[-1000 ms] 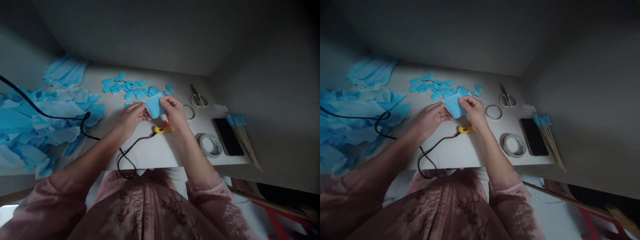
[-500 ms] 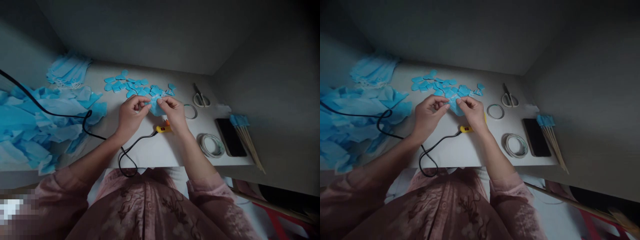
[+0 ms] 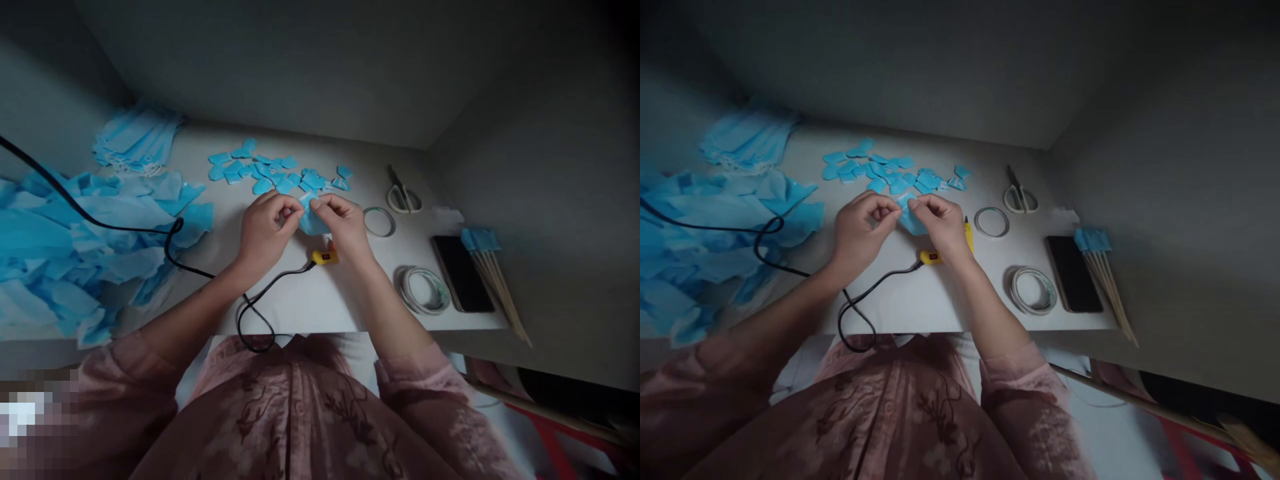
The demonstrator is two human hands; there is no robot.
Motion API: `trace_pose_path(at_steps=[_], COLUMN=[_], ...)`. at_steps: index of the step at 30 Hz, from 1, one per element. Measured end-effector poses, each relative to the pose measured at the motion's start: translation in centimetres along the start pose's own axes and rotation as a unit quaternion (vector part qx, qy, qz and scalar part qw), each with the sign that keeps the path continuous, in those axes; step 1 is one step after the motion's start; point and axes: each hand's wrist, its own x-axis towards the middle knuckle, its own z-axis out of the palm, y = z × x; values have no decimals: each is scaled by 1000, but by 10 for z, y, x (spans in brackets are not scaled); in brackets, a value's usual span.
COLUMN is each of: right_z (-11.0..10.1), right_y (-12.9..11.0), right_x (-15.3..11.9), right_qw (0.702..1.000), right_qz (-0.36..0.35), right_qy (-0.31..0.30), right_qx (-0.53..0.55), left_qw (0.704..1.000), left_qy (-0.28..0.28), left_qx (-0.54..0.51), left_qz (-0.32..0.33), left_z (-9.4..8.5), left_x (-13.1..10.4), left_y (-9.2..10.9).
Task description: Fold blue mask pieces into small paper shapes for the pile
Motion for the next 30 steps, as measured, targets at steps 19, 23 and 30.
trace_pose_path(at_steps=[19,23,30], right_z=[5,3,-23], right_y=[8,11,26], right_x=[3,6,24], right_qw=[990,989,990], right_qz=[88,86,55], right_qy=[41,42,114], right_qx=[99,115,56], left_qw=[987,990,997], left_qy=[-51,-45,-14], left_qx=[133,108,-62], left_qz=[79,73,-36], left_z=[1,0,2], left_x=[-1,-2,-1], left_y=[-4,-2,4])
